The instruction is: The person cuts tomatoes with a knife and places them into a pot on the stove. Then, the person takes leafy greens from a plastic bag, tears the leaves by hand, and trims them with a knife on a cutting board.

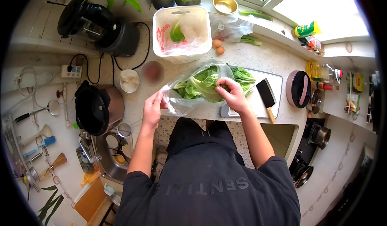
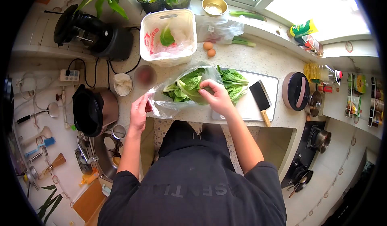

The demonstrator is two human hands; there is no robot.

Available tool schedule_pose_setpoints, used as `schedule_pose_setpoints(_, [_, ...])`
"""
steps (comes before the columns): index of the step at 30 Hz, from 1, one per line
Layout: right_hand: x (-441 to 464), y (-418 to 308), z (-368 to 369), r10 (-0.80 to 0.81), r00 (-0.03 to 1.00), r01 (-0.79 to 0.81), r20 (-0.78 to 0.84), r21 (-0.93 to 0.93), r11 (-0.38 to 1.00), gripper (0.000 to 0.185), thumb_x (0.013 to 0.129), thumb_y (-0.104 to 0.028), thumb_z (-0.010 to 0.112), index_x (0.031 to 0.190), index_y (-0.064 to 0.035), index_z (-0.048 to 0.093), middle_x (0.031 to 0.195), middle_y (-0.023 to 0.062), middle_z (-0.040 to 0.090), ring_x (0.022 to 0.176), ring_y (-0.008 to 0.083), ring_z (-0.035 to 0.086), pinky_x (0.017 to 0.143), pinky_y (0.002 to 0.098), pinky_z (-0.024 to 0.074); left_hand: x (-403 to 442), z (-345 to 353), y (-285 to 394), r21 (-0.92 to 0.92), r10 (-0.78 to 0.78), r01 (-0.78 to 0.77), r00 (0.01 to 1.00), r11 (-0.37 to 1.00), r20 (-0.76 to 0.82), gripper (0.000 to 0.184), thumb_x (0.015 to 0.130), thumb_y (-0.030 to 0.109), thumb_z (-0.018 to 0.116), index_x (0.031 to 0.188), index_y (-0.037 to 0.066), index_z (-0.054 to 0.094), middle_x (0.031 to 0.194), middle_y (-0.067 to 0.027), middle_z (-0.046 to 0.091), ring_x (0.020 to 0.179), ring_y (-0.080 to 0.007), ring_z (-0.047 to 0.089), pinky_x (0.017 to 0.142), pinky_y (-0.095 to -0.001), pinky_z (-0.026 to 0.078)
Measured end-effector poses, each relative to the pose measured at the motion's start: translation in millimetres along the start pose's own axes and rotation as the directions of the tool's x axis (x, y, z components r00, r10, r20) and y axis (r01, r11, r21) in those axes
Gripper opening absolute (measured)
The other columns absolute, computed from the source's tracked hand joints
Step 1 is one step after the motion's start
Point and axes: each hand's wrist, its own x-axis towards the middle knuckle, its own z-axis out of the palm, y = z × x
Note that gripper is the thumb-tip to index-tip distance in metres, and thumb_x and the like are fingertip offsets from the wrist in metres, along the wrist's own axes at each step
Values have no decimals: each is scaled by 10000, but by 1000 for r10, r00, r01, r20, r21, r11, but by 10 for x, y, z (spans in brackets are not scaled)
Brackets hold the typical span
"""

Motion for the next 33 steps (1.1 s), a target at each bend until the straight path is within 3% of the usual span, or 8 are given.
schedule_pose_setpoints(4, [-68, 130, 35, -39, 999, 41, 16, -155, 987, 121, 970, -57, 707, 1068, 3, 667, 960, 37, 693, 921, 107, 619, 852, 283, 509, -16, 27, 38, -13, 4, -4, 1000, 1000, -2, 372, 1106, 294, 529, 1221, -4, 719, 791, 34, 598, 702, -64, 556, 674, -222, 473])
schedule_pose_setpoints(8, [-40, 77, 194, -154, 987, 161, 49, -386, 908, 101, 941, -35, 697, 1037, -13, 675, 962, 129, 700, 890, 284, 680, 820, 342, 530, 9, 13, 5, -17, -13, 13, 1000, 1000, -6, 371, 1105, 293, 532, 1229, -4, 716, 788, 33, 593, 700, -64, 556, 673, -223, 473])
schedule_pose_setpoints(12, [35, 228, 357, -316, 944, 310, 94, -583, 751, 97, 897, -66, 706, 990, -57, 680, 991, 93, 697, 960, 321, 665, 856, 417, 517, 12, 1, -10, -22, -16, 15, 1000, 1000, -4, 371, 1106, 292, 531, 1230, -5, 716, 791, 32, 594, 702, -62, 558, 673, -222, 474])
schedule_pose_setpoints(15, [63, 308, 419, -444, 842, 522, 307, -672, 525, 132, 851, -51, 701, 980, -72, 686, 1033, 71, 707, 1001, 292, 659, 925, 407, 497, 1, -7, -5, -20, -8, 8, 1000, 1000, 11, 370, 1108, 291, 529, 1228, -5, 717, 795, 31, 599, 707, -61, 557, 681, -223, 478])
schedule_pose_setpoints(19, [-92, 538, 468, -101, 890, 443, 444, -791, 421, 165, 803, -107, 677, 962, -77, 709, 1057, 58, 712, 1112, 275, 639, 1004, 432, 474, -21, 11, -11, 8, 4, -5, 1000, 1000, 29, 371, 1108, 292, 527, 1224, -3, 720, 803, 31, 609, 717, -59, 554, 697, -225, 487])
schedule_pose_setpoints(26, [9, 257, 482, -228, 958, 284, 177, -719, 634, 184, 769, -60, 657, 953, -58, 664, 1005, 101, 685, 1033, 327, 645, 916, 434, 517, -42, 0, -53, -18, -2, 2, 1000, 1000, 25, 364, 1110, 286, 523, 1222, 4, 724, 816, 35, 619, 723, -60, 555, 708, -230, 496])
schedule_pose_setpoints(30, [331, 157, 582, -451, 863, 470, 226, -686, 556, 191, 770, -37, 656, 961, -47, 661, 986, 122, 686, 998, 333, 657, 897, 432, 532, -40, 15, -62, -26, 3, -2, 999, 1000, 37, 364, 1114, 285, 516, 1224, 6, 721, 816, 37, 616, 724, -60, 554, 710, -229, 495])
schedule_pose_setpoints(33, [528, 335, 790, -196, 873, 479, 446, -710, 517, 180, 784, -49, 647, 960, -42, 681, 981, 132, 700, 1009, 335, 667, 912, 433, 539, -62, 26, -54, -22, 0, 2, 998, 1000, 56, 359, 1115, 283, 517, 1222, 9, 722, 816, 38, 614, 730, -61, 556, 715, -230, 497])
